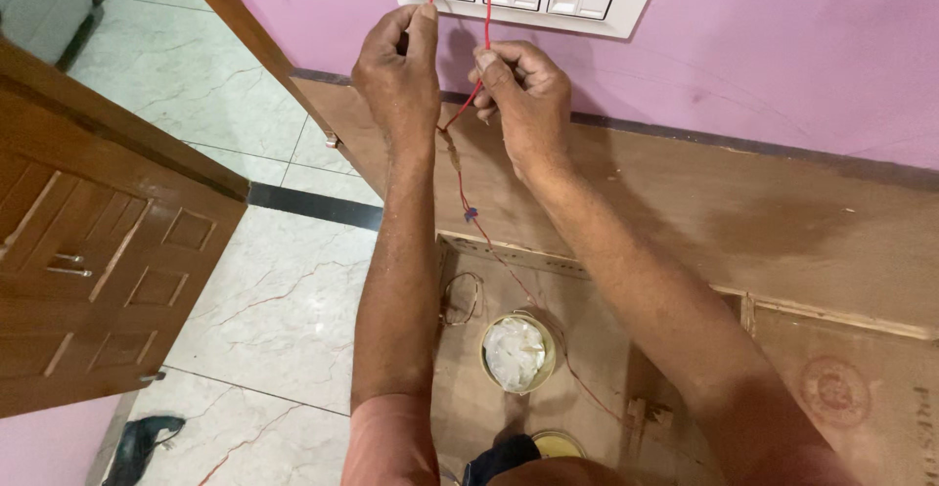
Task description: The person plugs a red power cord into a wall socket, then uses a circular saw to cut several small wooden pieces attached to a larger board. The person holds the wood steady with one hand while operating the saw with the other, producing sawdust as the cuts are made.
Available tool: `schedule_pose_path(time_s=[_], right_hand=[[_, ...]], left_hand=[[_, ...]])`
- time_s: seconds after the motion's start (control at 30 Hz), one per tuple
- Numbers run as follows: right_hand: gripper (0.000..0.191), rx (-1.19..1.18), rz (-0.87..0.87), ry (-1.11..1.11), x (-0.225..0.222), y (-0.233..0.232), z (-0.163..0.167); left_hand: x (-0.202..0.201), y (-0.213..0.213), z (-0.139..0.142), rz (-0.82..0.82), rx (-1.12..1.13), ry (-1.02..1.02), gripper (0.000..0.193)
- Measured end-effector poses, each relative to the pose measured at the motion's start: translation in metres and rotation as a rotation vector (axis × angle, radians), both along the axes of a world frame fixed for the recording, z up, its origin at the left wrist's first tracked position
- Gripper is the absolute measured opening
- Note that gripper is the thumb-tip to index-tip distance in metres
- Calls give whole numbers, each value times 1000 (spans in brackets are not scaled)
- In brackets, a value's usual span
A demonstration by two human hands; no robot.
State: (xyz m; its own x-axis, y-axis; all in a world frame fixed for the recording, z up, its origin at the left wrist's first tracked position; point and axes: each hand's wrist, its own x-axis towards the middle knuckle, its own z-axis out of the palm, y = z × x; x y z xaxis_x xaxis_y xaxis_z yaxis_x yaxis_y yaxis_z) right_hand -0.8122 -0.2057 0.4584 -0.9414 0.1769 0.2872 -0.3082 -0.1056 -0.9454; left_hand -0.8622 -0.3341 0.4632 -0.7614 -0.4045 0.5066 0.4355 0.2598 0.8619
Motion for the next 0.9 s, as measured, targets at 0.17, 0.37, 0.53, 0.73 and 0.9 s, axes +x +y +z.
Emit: schedule_pose_path(time_s=[0.17, 0.37, 0.53, 0.73, 0.9], right_hand=[[15, -67, 5, 14, 0, 0, -2], [17, -114, 49, 38, 0, 0, -11], [19, -164, 74, 10, -4, -2, -20], [20, -151, 73, -87, -19, -15, -19], [19, -135, 91, -86, -29, -20, -12]], left_hand=[[-8, -4, 14, 55, -140, -31, 19], [-30, -17, 30, 13, -339, 2, 16], [-33, -16, 29, 1, -338, 18, 21], [-19, -20, 12, -156, -126, -84, 22], [6, -25, 1, -86, -103, 140, 18]])
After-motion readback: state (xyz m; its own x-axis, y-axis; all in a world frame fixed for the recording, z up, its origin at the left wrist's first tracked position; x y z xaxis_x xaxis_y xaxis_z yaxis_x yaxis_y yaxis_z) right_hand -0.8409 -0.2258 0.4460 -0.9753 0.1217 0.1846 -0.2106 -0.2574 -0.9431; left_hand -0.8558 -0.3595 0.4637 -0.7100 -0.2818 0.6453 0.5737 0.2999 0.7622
